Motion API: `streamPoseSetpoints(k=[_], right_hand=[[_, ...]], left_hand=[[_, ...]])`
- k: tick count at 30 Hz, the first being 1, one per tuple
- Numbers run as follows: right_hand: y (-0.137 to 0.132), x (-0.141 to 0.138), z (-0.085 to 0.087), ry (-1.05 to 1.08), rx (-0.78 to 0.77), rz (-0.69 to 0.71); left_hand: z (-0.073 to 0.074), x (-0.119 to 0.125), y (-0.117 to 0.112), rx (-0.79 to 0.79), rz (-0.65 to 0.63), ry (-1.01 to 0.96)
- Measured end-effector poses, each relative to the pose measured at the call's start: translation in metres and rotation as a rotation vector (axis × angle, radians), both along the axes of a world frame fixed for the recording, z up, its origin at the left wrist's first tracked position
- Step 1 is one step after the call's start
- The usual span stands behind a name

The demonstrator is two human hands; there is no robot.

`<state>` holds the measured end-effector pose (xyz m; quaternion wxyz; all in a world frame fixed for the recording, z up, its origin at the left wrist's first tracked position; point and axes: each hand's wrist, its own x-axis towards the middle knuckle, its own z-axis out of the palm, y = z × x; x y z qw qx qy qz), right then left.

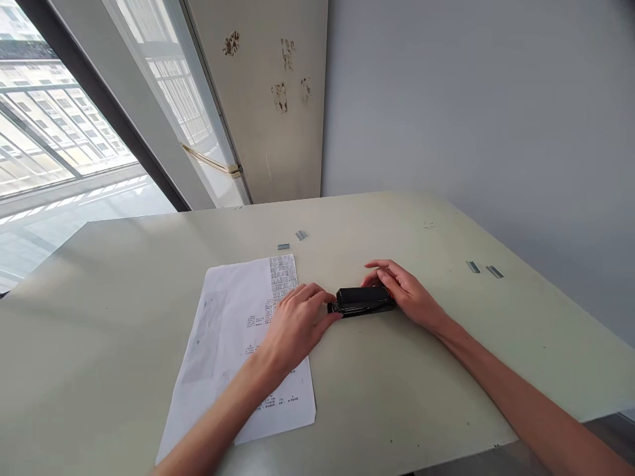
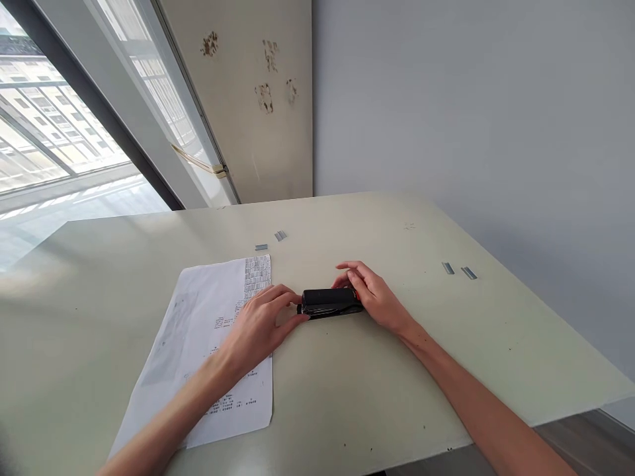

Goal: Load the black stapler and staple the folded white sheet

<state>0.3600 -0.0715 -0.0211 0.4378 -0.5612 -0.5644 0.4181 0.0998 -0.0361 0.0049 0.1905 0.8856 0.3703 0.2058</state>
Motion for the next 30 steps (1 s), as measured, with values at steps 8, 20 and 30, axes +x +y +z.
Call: streamPoseSetpoints(k=[8, 20, 30], right_hand=[[-0.006, 0.006, 0.009, -0.152, -0.034, 0.156], [-0.007, 0.004, 0.012, -0.187, -0.086, 0.215], [-0.006, 0.004, 0.015, -0.151, -0.074, 0.220]], left_hand=[[-0.005, -0.004, 0.001, 0.121, -0.008, 0.035], [0.018, -0.057, 0.027, 0.036, -0.026, 0.107], [-0.011, -0.033, 0.131, 0.170, 0.382, 0.111]])
